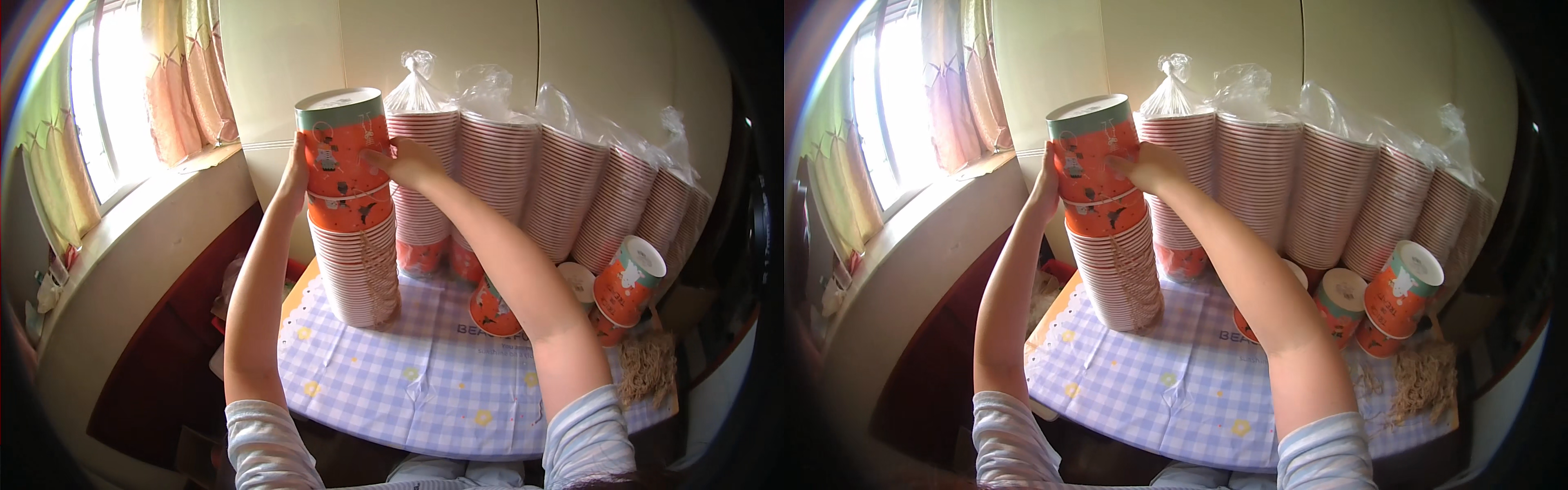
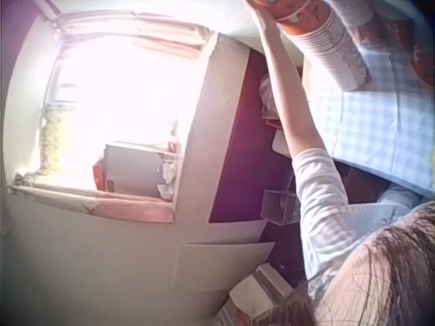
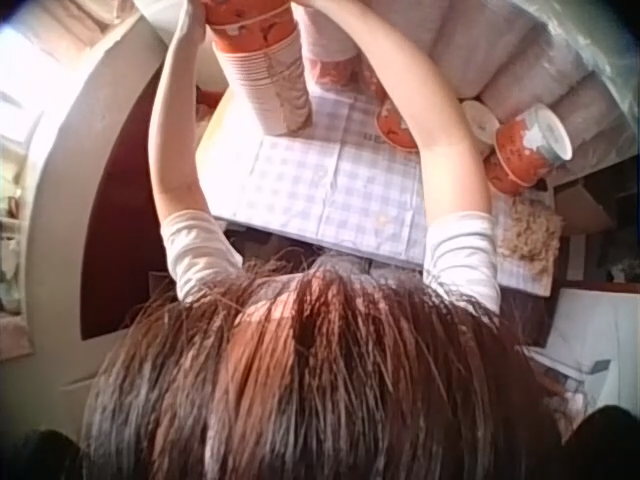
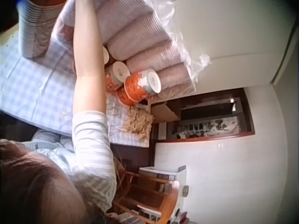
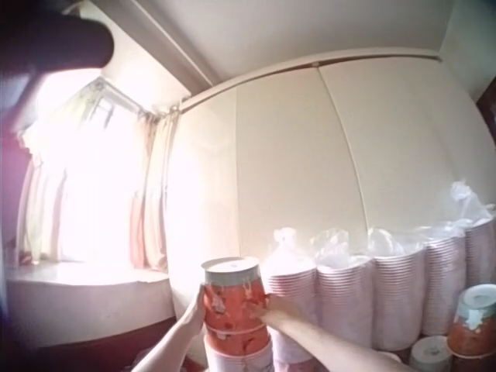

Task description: Attaching string handles to paper buckets and stacking them in a packaging area.

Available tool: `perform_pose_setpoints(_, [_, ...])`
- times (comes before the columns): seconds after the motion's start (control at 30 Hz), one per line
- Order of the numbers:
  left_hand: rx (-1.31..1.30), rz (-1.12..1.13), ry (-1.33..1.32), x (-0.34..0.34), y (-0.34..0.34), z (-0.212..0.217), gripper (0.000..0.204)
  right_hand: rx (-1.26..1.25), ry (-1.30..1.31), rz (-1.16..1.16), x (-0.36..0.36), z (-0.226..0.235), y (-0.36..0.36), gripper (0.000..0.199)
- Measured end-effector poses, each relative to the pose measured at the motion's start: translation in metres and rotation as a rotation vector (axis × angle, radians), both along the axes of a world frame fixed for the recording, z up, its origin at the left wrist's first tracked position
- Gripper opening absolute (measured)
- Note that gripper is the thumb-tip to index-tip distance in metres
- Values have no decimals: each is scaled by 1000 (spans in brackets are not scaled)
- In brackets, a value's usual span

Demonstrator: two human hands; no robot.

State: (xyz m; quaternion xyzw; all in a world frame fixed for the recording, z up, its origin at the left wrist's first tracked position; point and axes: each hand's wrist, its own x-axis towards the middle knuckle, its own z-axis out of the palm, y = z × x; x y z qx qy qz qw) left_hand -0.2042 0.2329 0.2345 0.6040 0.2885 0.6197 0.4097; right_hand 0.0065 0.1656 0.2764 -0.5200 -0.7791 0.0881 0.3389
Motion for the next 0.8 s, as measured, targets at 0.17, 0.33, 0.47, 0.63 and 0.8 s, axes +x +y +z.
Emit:
perform_pose_setpoints(0.17, [23,-100,73,3,9,-25,71,-27,-58,-49,7,-25,19,68])
perform_pose_setpoints(0.33, [-54,24,-2,-4,14,-52,68,-62,-57,1,5,-39,9,68])
perform_pose_setpoints(0.47, [7,117,11,10,3,-50,68,-28,-26,-7,10,-50,21,72])
perform_pose_setpoints(0.63, [-10,232,14,10,2,-54,67,-69,-44,18,9,-48,24,76])
perform_pose_setpoints(0.8, [30,256,-2,11,3,-59,65,-62,-44,37,7,-52,24,76])
